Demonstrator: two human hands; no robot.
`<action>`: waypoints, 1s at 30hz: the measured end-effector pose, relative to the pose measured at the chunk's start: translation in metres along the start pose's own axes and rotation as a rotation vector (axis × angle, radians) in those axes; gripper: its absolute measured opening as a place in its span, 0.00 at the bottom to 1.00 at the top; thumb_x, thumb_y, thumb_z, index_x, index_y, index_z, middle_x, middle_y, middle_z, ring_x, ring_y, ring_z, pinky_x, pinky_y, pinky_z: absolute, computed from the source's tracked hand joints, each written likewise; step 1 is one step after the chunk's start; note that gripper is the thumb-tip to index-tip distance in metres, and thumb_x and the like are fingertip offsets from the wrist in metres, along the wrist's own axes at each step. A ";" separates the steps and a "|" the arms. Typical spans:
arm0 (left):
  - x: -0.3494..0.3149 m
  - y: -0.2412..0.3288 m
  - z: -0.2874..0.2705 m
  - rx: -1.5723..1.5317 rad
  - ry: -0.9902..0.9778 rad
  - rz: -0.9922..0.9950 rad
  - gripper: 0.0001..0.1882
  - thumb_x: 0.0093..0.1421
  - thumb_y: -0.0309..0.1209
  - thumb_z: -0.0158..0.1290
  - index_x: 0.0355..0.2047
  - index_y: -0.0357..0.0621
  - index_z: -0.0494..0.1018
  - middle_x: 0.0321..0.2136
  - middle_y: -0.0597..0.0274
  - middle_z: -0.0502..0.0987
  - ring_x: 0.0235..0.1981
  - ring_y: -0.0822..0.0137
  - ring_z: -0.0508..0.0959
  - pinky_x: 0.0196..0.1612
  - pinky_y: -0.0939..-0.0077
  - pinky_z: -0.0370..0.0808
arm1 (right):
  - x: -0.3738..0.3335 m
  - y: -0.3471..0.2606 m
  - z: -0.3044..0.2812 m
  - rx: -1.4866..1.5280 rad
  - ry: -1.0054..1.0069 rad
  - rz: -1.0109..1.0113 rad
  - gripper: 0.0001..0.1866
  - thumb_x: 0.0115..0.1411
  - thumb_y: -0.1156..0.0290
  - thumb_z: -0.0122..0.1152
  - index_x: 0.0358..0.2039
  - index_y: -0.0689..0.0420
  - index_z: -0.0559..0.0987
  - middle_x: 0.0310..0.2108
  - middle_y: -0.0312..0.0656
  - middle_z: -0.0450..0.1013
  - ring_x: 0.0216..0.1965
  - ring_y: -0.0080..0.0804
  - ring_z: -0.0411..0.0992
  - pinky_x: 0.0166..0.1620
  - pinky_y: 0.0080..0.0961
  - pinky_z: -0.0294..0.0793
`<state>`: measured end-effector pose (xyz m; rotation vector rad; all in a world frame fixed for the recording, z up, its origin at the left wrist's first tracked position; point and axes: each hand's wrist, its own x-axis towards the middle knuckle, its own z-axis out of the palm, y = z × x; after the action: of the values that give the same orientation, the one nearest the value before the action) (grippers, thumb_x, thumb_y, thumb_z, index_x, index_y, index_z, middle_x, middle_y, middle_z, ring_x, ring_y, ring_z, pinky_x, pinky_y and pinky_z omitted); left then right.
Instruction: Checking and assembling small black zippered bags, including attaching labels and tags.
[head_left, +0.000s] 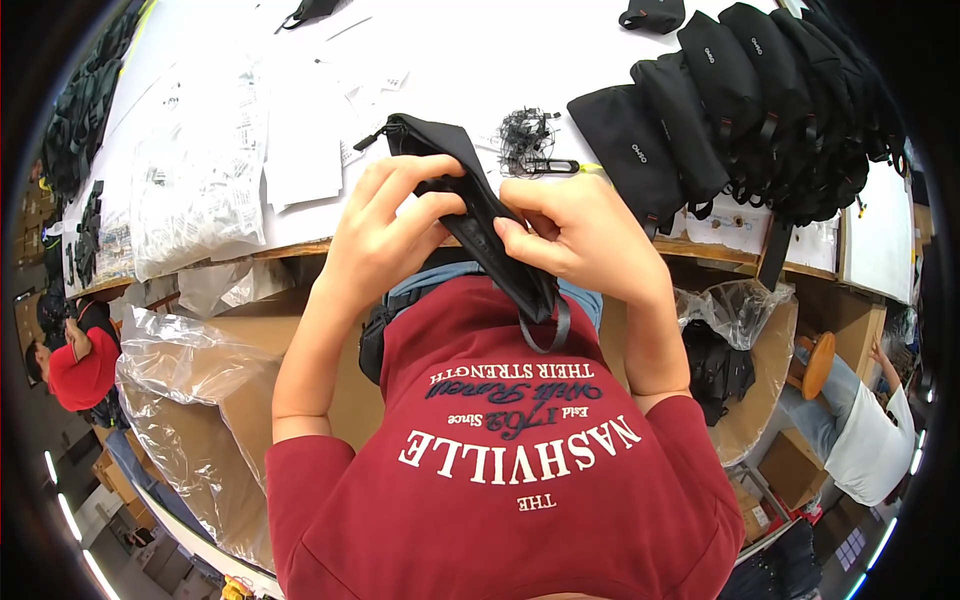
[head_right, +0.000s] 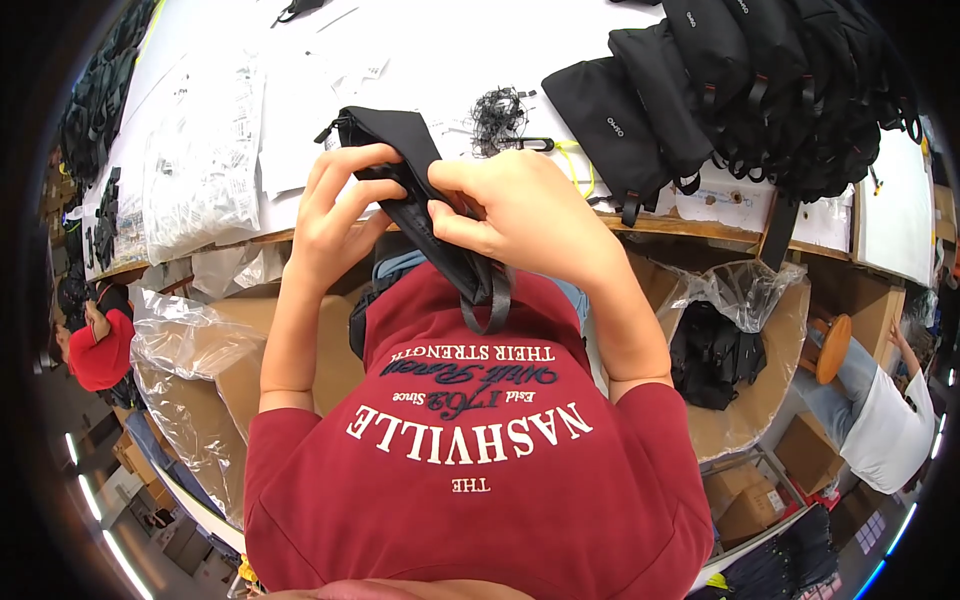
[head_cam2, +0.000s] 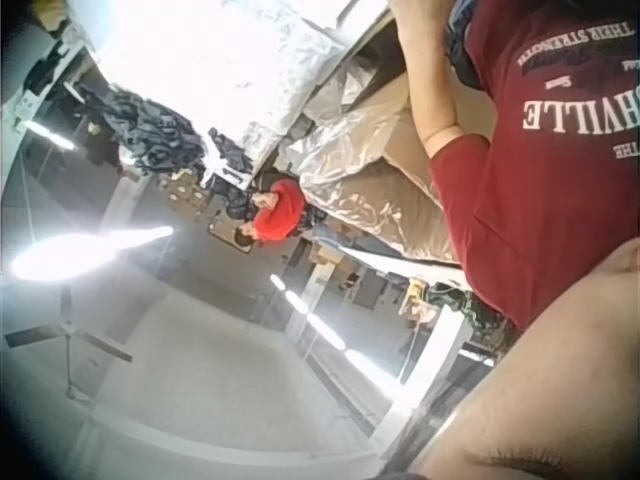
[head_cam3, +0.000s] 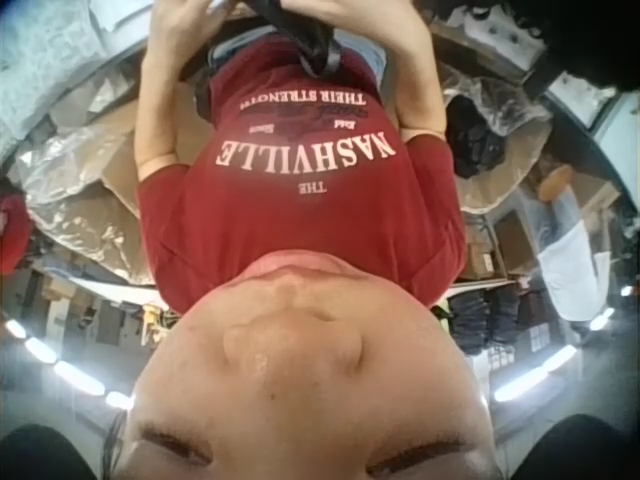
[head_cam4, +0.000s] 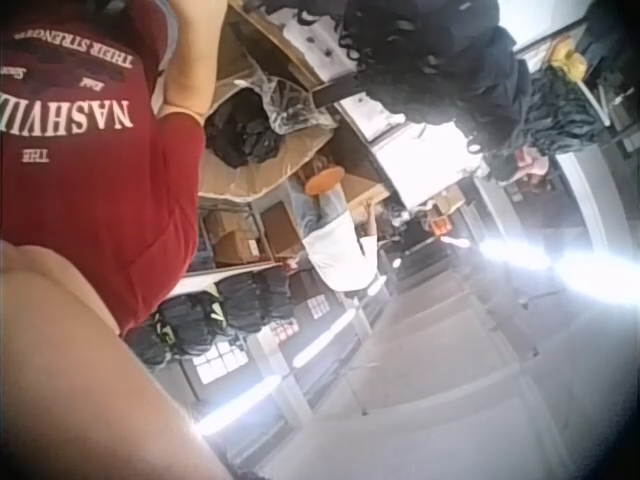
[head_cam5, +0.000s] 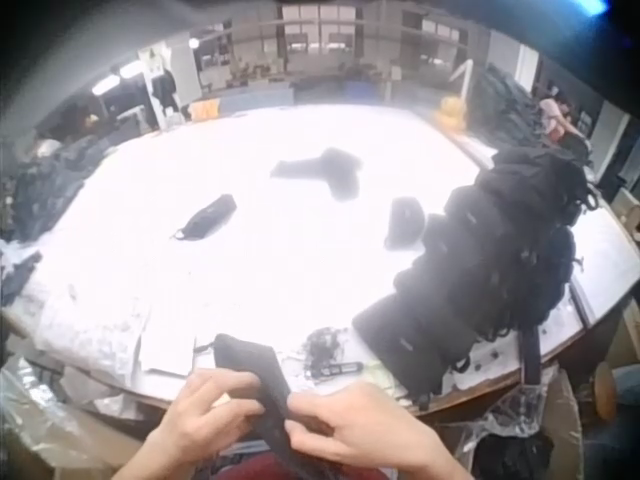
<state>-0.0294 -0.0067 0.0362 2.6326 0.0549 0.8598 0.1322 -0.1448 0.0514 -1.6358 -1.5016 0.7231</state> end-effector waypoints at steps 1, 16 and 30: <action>-0.001 -0.001 0.000 -0.001 -0.001 -0.001 0.19 0.31 0.22 0.61 0.29 0.44 0.72 0.33 0.64 0.75 0.35 0.62 0.74 0.39 0.70 0.70 | 0.000 -0.001 0.000 0.001 -0.001 0.001 0.09 0.52 0.70 0.58 0.23 0.61 0.69 0.12 0.42 0.58 0.13 0.28 0.56 0.19 0.24 0.58; -0.009 -0.004 0.002 -0.103 -0.034 -0.015 0.16 0.31 0.22 0.59 0.26 0.46 0.76 0.26 0.71 0.75 0.33 0.65 0.73 0.34 0.72 0.66 | 0.001 -0.001 0.006 0.085 -0.026 -0.028 0.12 0.51 0.72 0.59 0.21 0.62 0.66 0.12 0.40 0.56 0.14 0.28 0.54 0.19 0.25 0.56; -0.040 -0.001 -0.016 -0.709 -0.172 -0.524 0.09 0.46 0.21 0.60 0.27 0.35 0.71 0.23 0.61 0.73 0.26 0.70 0.73 0.31 0.77 0.69 | -0.035 0.052 0.005 0.411 -0.507 0.107 0.31 0.46 0.60 0.70 0.47 0.62 0.72 0.44 0.45 0.71 0.46 0.36 0.69 0.51 0.27 0.65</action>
<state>-0.0714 -0.0060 0.0254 1.8786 0.3153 0.3693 0.1511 -0.1775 0.0015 -1.2773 -1.4736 1.4836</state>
